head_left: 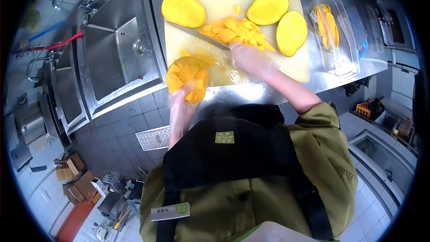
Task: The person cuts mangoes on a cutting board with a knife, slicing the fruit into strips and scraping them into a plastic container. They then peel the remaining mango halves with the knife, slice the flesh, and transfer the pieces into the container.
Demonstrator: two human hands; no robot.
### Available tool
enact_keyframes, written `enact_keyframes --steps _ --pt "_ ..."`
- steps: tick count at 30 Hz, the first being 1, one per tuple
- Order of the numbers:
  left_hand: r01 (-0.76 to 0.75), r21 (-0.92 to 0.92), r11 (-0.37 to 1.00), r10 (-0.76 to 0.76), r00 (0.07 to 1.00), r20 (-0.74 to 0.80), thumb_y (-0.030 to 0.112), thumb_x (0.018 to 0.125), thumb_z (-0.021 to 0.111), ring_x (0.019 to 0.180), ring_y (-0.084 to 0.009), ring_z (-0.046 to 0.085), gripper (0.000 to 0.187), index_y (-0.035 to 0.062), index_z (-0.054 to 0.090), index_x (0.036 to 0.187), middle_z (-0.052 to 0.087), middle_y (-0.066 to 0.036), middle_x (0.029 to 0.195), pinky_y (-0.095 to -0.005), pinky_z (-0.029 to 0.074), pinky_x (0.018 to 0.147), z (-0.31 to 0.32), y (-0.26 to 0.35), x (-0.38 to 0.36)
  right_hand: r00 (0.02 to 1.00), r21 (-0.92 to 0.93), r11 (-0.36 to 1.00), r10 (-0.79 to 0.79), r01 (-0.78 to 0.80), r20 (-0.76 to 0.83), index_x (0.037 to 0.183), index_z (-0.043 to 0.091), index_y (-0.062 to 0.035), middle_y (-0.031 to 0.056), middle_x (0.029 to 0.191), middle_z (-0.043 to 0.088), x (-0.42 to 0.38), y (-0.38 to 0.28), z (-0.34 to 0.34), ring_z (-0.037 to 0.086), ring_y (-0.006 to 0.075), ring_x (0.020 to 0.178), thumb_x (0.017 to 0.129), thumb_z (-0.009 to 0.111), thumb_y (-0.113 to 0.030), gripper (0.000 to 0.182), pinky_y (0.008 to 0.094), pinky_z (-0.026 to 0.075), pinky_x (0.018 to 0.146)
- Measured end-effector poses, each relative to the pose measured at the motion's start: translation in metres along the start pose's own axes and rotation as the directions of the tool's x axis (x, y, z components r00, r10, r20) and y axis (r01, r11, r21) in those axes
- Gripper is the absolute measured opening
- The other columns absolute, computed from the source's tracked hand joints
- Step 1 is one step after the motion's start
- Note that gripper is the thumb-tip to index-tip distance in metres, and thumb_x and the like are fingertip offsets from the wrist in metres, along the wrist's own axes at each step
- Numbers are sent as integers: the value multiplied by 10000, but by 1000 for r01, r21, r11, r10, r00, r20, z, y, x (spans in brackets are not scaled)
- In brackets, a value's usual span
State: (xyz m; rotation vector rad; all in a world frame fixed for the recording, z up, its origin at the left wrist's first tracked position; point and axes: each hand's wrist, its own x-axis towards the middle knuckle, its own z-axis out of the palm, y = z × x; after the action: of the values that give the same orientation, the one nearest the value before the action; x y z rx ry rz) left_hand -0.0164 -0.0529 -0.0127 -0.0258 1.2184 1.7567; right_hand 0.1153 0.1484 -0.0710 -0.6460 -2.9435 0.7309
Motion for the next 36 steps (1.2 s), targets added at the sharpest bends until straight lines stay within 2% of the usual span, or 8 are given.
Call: enact_keyframes --steps 2,12,20,23,25,28,31,36 --pt "8 -156 988 -11 1000 -16 -88 851 560 1179 -311 574 546 9 425 1371 535 -160 1307 -420 516 978 -10 -12 14 999 -2 999 40 -40 25 907 555 26 202 790 638 -8 -11 -9 654 382 706 834 499 -67 130 450 534 652" --pt "111 -15 994 -111 994 -3 5 886 568 1156 -291 582 478 -24 440 1346 549 -162 1288 -402 496 989 -12 -9 15 979 -318 926 -197 202 48 886 527 -29 128 693 601 -14 -39 -35 644 246 557 838 529 -80 70 376 494 448" --pt "-61 -122 991 64 998 23 71 914 547 1163 -255 578 469 -30 430 1357 544 -161 1297 -340 483 980 12 15 -6 997 -186 981 58 -48 50 923 558 7 156 750 632 -23 -29 -4 691 282 724 869 484 -62 115 379 535 568" --pt "59 221 974 37 913 -405 93 946 516 1168 -255 565 462 -22 407 1381 519 -161 1334 -317 454 992 1 -20 33 991 -31 993 117 -115 67 938 549 23 183 758 625 -28 -33 -20 673 336 714 871 470 -52 127 404 533 603" --pt "-121 630 767 331 916 -227 168 966 528 1156 -256 563 468 -18 415 1381 536 -157 1319 -314 438 995 -18 -55 36 989 -38 994 102 -99 106 949 541 29 197 765 618 -36 -49 -42 661 355 709 857 480 -40 131 416 530 612" --pt "124 231 965 -1 882 -471 438 995 511 1110 -239 577 578 -14 451 1351 599 -145 1229 -320 435 962 44 -27 23 986 -127 992 3 19 169 963 530 38 211 779 612 -51 -78 -66 650 357 718 809 523 -14 162 421 526 611" --pt "126 487 864 94 911 -403 485 985 502 1106 -313 584 643 -33 443 1362 606 -192 1215 -367 451 935 25 -62 25 974 -153 988 28 7 226 980 521 54 211 816 611 -55 -95 -67 648 337 763 726 587 15 265 405 524 604" --pt "379 666 642 12 864 -503 502 991 479 993 -311 639 646 -46 479 1333 640 -197 1160 -383 489 855 31 -72 38 993 -165 982 -103 92 -59 955 518 62 181 752 585 -63 -76 -14 646 309 641 823 517 -45 170 384 519 538"
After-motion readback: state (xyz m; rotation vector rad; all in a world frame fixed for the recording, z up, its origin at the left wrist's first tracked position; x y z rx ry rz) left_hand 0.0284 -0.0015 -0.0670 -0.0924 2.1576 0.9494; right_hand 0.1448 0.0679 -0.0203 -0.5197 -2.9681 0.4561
